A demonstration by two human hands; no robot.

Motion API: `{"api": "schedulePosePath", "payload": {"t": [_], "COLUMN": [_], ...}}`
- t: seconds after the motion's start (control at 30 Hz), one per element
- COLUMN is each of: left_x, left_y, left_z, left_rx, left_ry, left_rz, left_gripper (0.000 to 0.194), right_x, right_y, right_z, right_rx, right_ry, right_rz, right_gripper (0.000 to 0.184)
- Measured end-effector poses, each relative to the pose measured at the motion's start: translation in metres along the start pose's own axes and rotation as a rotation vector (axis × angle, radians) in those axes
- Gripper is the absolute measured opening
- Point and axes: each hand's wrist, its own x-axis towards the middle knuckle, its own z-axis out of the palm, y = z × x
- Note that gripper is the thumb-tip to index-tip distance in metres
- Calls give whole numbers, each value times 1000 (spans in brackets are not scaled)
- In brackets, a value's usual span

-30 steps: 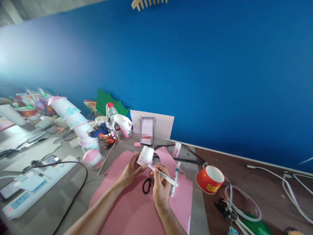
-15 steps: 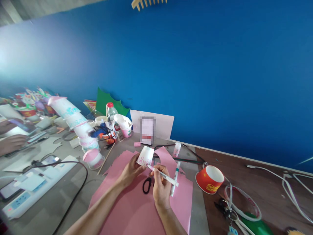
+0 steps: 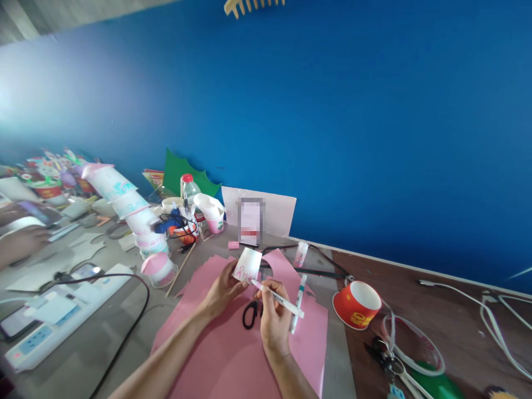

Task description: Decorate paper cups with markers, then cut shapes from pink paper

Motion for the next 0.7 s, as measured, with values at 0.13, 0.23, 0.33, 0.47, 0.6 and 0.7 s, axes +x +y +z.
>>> {"api": "schedulePosePath", "payload": {"t": [0.13,0.23,0.33,0.47,0.6,0.7], "left_x": [0,0,-1,0,0,0], "left_y": [-1,-1,2,4,2,1], "left_z": [0,0,1,1,0,0], "left_rx": [2,6,-3,-32,-10,-13], "left_ry": [-1,9,3,-13,-3,1], "left_rz": [7,-4,-2,13,22,22], "left_gripper": [83,85,83,83,83,82], "right_x": [0,1,1,1,1,1], "right_y": [0,0,0,-1,-3,-4], "right_z": [1,1,0,0,1,1], "right_rx": [-6,-10,-15,-19,-15,-22], "right_ry": [-5,-3,-3,12,41,51], "right_rz": [-2,0,8,7,1,2], "right_gripper": [26,25,25,26,27,27]}}
